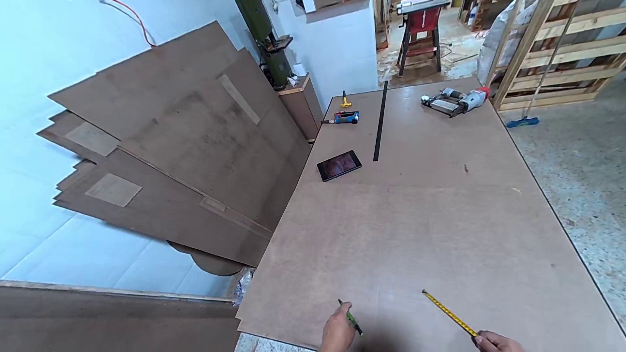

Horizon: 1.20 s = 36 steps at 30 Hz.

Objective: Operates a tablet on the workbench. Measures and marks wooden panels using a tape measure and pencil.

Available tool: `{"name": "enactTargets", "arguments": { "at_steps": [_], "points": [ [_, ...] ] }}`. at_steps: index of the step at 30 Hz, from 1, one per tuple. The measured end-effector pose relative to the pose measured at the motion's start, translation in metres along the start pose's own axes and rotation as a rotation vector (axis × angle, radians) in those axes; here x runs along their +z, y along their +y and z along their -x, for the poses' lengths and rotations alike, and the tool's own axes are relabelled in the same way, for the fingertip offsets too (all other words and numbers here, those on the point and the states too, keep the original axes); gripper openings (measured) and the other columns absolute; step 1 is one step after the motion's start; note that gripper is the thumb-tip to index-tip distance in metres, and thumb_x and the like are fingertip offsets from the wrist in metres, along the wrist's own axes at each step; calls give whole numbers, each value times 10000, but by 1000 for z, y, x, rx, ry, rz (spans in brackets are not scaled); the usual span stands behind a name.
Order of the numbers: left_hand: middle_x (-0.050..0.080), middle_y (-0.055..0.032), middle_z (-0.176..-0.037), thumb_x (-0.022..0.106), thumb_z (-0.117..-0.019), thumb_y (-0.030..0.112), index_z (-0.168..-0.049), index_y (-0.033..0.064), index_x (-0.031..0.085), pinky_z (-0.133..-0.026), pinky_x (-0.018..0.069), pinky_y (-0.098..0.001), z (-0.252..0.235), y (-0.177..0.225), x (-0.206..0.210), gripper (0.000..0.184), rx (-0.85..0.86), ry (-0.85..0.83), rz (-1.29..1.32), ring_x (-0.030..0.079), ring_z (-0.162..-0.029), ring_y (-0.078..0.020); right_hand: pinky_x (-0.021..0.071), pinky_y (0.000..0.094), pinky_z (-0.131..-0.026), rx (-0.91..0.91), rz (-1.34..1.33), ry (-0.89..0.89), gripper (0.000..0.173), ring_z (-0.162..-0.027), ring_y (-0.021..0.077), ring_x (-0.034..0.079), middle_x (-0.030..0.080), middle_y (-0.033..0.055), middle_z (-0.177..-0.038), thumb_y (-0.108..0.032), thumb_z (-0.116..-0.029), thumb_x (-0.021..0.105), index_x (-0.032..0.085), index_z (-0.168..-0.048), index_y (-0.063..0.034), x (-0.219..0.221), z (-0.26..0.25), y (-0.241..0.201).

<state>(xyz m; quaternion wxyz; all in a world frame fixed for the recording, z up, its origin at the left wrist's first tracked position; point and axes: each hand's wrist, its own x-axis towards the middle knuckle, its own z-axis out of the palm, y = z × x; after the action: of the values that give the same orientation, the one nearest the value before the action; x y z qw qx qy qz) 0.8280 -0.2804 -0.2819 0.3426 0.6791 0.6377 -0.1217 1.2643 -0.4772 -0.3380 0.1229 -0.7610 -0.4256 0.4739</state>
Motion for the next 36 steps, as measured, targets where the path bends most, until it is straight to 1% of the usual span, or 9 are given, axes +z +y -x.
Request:
{"name": "enactTargets", "arguments": {
  "at_steps": [4,7,10,13,17,22,29,33,36],
  "points": [
    [662,-62,-1362,626,-1005,365,-1470,189,548,-1062,530,-477,3,41,10,503,231,-62,83,669,-1200,-221,562,498,-831,-110,32,-226,364,-842,183,702,735,8,-874,-480,-1028,520,760,-996,-208,21,0,-31],
    [657,-44,-1374,665,-996,340,-1454,140,561,-1086,523,-381,8,67,22,511,354,-136,253,652,-1225,-145,549,494,-848,-171,48,-377,362,-861,184,687,723,15,-888,-447,-1036,518,751,-975,-177,23,3,-53],
    [733,-6,-1192,682,-989,252,-1359,150,628,-938,591,-328,12,79,31,388,354,-225,374,713,-1031,-99,538,469,-818,-213,49,-420,360,-826,164,674,710,8,-850,-431,-1040,520,749,-953,-168,18,5,-59],
    [750,-8,-996,691,-971,172,-1292,134,672,-847,595,-333,12,81,38,324,339,-259,462,710,-876,-110,541,451,-821,-225,51,-442,368,-825,145,676,715,-5,-853,-449,-1045,518,755,-969,-179,7,6,-50],
    [713,-6,-956,766,-917,173,-1341,159,637,-755,584,-315,14,87,42,444,305,-327,533,669,-785,-116,543,449,-821,-232,62,-453,402,-824,137,681,720,-10,-857,-493,-1039,513,756,-964,-183,-7,-3,-37],
    [709,-30,-1012,706,-941,70,-1339,209,651,-798,598,-388,-8,91,25,424,227,-215,441,682,-842,-157,550,501,-832,-138,163,-358,366,-841,211,686,712,49,-880,-431,-1065,516,731,-997,-143,-49,-24,-34],
    [726,-41,-984,677,-955,32,-1324,196,656,-812,591,-432,-126,66,-27,405,133,107,413,692,-852,-180,553,626,-799,72,420,-79,267,-875,329,714,737,113,-901,-350,-1067,542,738,-1050,-170,-159,-82,-7],
    [724,-95,-1123,662,-959,60,-1353,189,647,-933,567,-523,-195,97,-47,415,177,147,232,700,-1017,-257,517,717,-779,205,492,89,335,-921,461,693,722,217,-947,-394,-1070,516,726,-1101,-134,-214,-119,10],
    [715,-114,-1165,646,-958,56,-1362,184,641,-944,558,-541,-240,126,-62,423,176,188,225,695,-1046,-283,486,762,-767,271,504,163,365,-944,530,668,704,278,-965,-395,-1078,504,716,-1119,-102,-245,-146,13]
  ]
}}
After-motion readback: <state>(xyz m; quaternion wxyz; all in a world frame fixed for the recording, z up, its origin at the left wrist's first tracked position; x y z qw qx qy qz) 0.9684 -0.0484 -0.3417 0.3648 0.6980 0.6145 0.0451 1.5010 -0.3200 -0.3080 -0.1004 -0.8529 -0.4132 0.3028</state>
